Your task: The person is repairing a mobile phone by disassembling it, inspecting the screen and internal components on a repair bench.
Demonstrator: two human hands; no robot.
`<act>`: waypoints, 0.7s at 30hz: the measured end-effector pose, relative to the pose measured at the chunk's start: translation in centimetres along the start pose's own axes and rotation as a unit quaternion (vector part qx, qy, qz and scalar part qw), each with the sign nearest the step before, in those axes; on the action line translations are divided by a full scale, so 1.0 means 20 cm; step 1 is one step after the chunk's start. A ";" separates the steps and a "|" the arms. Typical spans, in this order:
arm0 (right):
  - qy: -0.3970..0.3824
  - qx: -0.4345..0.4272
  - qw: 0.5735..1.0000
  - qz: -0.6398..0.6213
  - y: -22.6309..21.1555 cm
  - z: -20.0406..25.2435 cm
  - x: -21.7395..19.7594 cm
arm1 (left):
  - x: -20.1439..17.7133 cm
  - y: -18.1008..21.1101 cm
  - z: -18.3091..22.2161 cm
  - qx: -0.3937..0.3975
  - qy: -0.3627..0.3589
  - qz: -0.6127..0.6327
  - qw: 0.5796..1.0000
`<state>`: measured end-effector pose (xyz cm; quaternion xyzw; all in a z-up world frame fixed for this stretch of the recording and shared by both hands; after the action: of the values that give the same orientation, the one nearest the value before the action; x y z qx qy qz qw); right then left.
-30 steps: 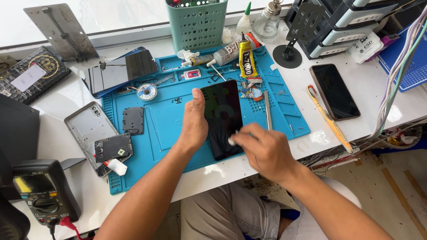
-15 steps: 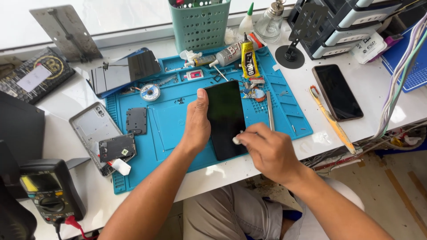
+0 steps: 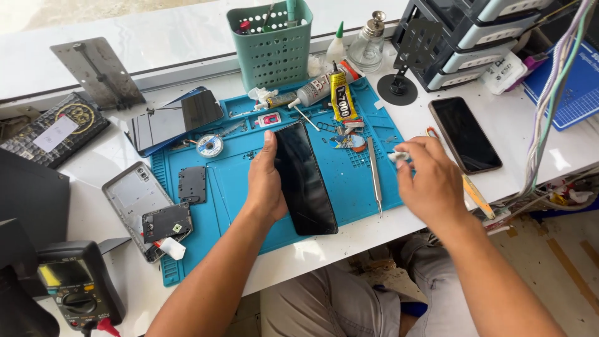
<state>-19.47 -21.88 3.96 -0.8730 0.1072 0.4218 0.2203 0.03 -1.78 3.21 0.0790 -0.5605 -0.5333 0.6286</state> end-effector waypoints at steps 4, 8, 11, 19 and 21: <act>-0.077 0.097 0.961 -0.249 -0.42 0.07 -0.03 | 0.01 0.00 -0.01 0.002 0.008 0.022 1.000; -0.207 0.020 0.931 -0.301 -0.65 0.17 0.01 | 0.01 -0.07 -0.04 -0.097 0.106 0.008 0.990; -0.143 -0.031 0.944 -0.296 -0.70 0.19 0.06 | -0.03 -0.10 -0.07 -0.055 0.087 -0.009 0.995; -0.048 -0.092 0.977 -0.187 -0.69 0.23 0.10 | -0.01 -0.14 -0.02 -0.038 -0.019 -0.065 0.997; -0.016 -0.124 0.985 -0.119 -0.71 0.24 0.09 | -0.03 -0.16 -0.01 -0.053 -0.065 -0.053 0.995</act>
<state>-16.37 -7.15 4.00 -0.8931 -0.0546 0.4166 0.1606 -1.47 -2.75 0.51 0.0408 -0.5663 -0.5987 0.5650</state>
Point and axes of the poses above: each hand's wrist, its own z-axis away from the middle knuckle, its own x-axis out of the palm, y = z × x, the point moved 2 cm from there along -z, towards the middle knuckle, and after that the axes turned 8 degrees about y, right-handed, at the moved point
